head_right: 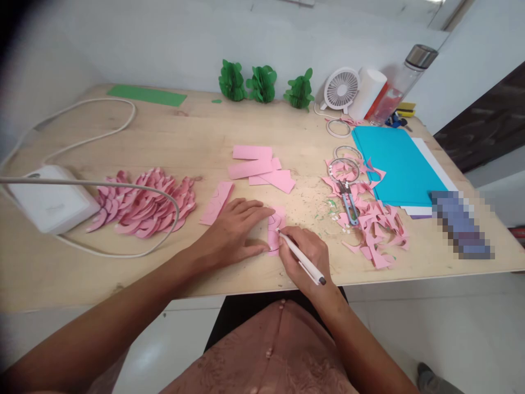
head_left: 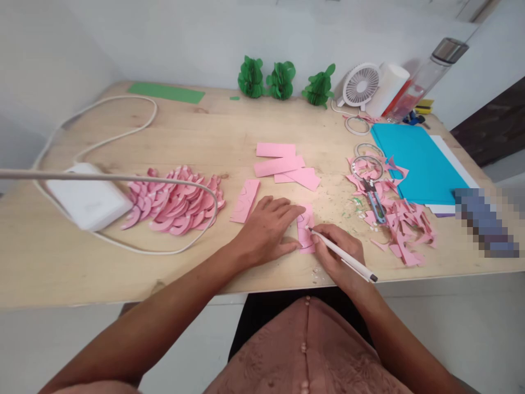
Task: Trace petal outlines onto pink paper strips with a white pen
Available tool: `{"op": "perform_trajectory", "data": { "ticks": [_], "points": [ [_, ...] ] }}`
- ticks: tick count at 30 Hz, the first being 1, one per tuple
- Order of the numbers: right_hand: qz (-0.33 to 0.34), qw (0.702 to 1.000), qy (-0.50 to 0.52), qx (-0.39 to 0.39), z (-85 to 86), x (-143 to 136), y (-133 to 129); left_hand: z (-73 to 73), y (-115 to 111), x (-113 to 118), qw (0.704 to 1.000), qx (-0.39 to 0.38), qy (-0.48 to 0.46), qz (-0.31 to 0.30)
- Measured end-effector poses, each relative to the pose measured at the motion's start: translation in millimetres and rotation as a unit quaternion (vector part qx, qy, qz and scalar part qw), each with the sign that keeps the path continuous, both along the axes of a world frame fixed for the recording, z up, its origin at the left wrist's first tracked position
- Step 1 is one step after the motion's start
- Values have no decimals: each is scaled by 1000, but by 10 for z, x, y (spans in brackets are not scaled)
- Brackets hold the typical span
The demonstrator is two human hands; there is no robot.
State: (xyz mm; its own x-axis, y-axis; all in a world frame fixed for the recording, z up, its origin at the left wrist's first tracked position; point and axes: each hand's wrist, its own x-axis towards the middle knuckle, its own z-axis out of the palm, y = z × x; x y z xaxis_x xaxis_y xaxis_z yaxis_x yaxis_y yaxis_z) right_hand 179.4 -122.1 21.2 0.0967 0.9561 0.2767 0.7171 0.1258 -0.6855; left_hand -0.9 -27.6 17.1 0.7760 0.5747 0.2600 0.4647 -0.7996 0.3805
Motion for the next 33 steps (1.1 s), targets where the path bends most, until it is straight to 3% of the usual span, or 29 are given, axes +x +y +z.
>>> {"op": "perform_trajectory", "data": {
  "ticks": [11, 33],
  "points": [
    [-44, 991, 118, -54, 61, -59, 52, 6, 8, 2, 1000, -7, -6, -1],
    [-25, 996, 70, -52, 50, -92, 102, 8, 18, -6, 1000, -2, 14, -16]
  ]
}}
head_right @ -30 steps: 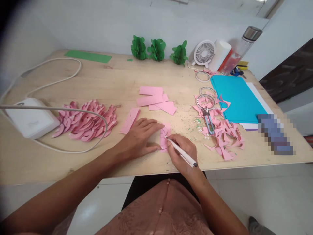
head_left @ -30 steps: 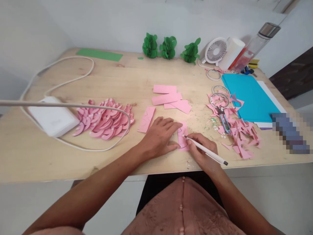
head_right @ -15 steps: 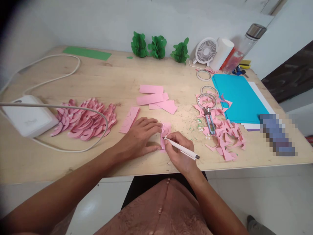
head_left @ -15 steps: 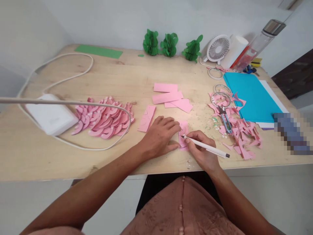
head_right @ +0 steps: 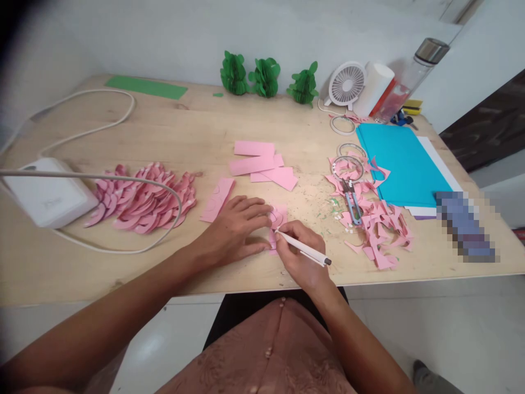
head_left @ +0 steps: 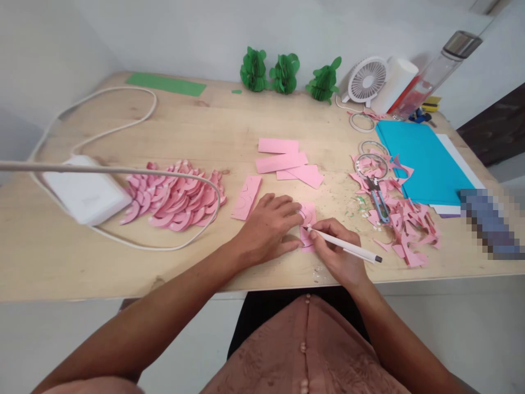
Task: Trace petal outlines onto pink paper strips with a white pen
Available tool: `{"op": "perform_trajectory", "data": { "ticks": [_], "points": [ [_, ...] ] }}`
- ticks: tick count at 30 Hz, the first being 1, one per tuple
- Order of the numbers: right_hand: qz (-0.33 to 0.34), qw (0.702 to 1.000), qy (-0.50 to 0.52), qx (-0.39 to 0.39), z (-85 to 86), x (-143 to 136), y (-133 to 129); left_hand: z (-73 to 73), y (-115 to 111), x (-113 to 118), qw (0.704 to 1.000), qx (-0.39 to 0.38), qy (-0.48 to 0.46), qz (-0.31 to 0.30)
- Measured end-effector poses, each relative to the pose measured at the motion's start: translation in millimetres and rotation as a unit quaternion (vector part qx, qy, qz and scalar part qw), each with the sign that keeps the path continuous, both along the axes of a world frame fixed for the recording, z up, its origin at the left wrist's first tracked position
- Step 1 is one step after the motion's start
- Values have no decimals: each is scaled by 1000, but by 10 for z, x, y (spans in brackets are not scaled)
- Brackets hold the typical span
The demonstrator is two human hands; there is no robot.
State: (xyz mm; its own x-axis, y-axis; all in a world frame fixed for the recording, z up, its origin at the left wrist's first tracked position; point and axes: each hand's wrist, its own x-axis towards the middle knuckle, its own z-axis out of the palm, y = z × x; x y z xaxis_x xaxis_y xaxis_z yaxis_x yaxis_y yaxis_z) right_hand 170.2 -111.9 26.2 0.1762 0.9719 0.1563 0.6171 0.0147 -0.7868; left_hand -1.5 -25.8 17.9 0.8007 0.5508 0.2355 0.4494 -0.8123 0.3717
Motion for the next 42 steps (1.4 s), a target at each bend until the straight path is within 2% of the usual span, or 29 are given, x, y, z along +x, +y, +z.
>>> {"op": "perform_trajectory", "data": {
  "ticks": [32, 42],
  "points": [
    [22, 999, -35, 24, -40, -24, 14, -8, 5, 1, 1000, -4, 2, -1],
    [11, 998, -51, 36, -20, -38, 8, 4, 6, 4, 1000, -4, 1, -2]
  ]
}}
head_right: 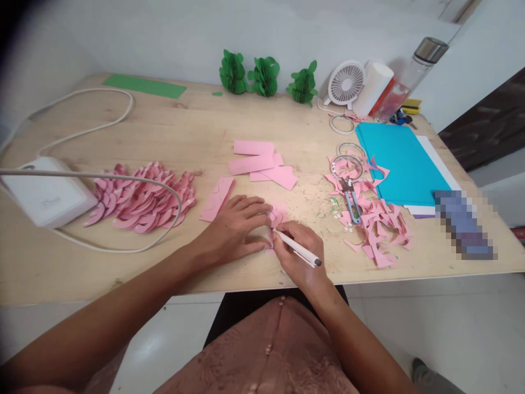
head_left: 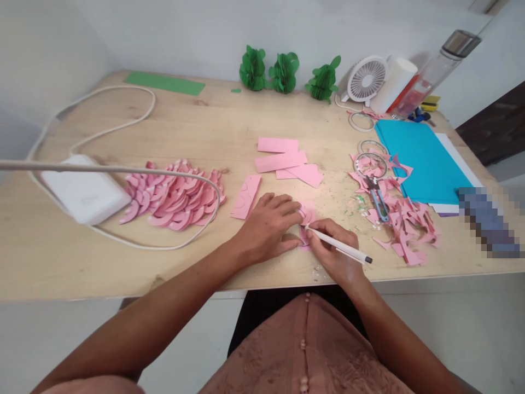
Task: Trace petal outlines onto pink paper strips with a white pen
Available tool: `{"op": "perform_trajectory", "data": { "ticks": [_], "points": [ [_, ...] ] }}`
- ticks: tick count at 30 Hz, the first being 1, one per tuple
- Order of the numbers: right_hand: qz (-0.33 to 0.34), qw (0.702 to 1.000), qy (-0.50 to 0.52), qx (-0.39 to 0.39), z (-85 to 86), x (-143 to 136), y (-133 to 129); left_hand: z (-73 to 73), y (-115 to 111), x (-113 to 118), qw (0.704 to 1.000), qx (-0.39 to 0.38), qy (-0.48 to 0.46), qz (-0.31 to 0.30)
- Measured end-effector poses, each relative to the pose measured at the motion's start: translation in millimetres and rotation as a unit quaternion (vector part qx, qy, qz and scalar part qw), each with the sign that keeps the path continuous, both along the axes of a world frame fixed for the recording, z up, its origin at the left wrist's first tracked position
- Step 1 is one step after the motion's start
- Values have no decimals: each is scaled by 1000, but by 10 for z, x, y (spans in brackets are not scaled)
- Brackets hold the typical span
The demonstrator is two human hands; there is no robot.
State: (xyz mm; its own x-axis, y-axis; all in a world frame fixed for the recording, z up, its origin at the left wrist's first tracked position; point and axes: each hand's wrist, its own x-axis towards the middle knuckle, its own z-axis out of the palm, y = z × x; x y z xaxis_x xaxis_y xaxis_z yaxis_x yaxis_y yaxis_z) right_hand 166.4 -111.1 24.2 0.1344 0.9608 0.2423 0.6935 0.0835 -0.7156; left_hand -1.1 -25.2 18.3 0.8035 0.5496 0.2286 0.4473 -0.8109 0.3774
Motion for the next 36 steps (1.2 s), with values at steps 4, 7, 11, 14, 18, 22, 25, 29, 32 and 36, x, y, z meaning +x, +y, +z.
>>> {"op": "perform_trajectory", "data": {
  "ticks": [4, 7, 11, 14, 18, 22, 25, 29, 32, 36],
  "points": [
    [-4, 1000, -4, 0, 5, 0, -4, -11, 3, -2, 1000, 0, -1, -1],
    [-6, 1000, -14, 2, 7, 1, -7, -22, 4, -2, 1000, 0, -5, -2],
    [-7, 1000, -21, 10, 8, 0, -8, -19, 4, -2, 1000, -1, -6, -1],
    [-11, 1000, -20, 15, 2, -2, -8, -13, 5, -3, 1000, -1, -5, -1],
    [-14, 1000, -23, 16, -8, -1, -12, -17, 8, -3, 1000, 0, -3, -2],
    [-15, 999, -28, 19, -8, 5, -17, -26, 8, -4, 1000, 2, -5, -1],
    [-13, 999, -32, 20, -6, 10, -23, -30, 8, -5, 1000, 3, -7, 0],
    [-14, 999, -30, 20, -15, 17, -33, -32, 9, -3, 1000, 3, -6, -2],
    [-13, 999, -31, 24, -23, 22, -38, -34, 9, -3, 1000, 4, -6, -1],
    [-17, 999, -36, 22, -24, 32, -46, -41, 4, -5, 1000, 8, -8, -1]
  ]
}}
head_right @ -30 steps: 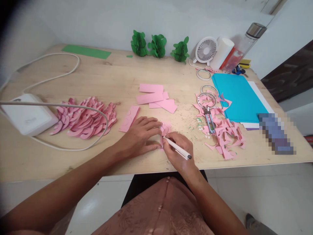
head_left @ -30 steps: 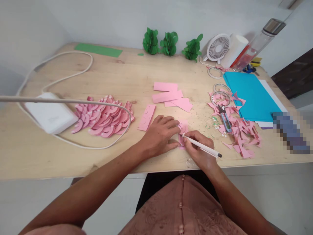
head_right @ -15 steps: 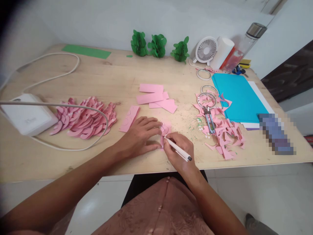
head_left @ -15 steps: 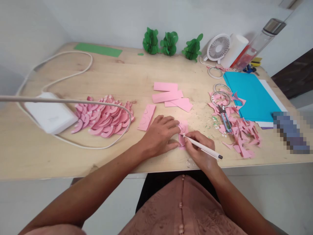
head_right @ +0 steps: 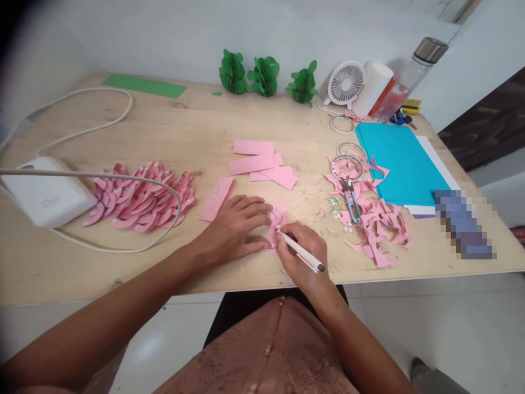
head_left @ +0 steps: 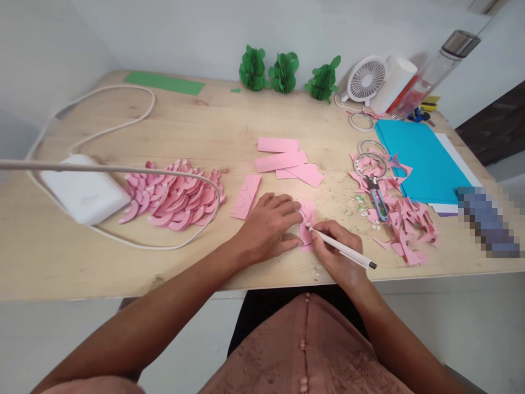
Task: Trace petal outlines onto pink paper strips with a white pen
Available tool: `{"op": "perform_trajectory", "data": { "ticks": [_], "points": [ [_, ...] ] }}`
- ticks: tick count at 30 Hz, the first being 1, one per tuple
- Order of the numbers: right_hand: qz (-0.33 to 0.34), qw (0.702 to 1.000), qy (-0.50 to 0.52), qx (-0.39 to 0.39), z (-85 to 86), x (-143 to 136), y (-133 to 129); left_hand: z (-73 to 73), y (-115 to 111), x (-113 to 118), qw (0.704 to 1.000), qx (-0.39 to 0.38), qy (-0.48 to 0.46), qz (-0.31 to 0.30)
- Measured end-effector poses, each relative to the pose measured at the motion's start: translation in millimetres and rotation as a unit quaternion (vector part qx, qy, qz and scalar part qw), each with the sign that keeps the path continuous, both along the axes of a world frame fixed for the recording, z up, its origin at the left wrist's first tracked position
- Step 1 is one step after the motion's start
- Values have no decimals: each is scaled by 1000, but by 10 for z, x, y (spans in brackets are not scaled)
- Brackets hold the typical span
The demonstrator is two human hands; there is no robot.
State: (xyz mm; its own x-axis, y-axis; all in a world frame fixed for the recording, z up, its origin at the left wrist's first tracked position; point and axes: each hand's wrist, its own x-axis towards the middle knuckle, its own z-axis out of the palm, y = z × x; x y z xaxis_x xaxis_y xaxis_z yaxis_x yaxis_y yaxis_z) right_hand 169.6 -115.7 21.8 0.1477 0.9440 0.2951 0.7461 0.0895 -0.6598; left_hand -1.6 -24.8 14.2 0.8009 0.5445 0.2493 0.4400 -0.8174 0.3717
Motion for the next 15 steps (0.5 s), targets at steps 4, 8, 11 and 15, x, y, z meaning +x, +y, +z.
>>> {"op": "perform_trajectory", "data": {
  "ticks": [4, 8, 11, 15],
  "points": [
    [-4, 1000, 8, -4, 3, 13, -19, 1, -1, 0, 1000, -2, 1, 0],
    [-7, 1000, 14, -7, 0, 22, -38, 5, 3, 1, 1000, -2, -4, 0],
    [-3, 1000, 19, -10, -3, 26, -40, 3, 4, 0, 1000, -2, -4, -1],
    [-6, 1000, 11, -8, 4, 33, -45, 2, 2, 1, 1000, -1, -4, 0]
  ]
}}
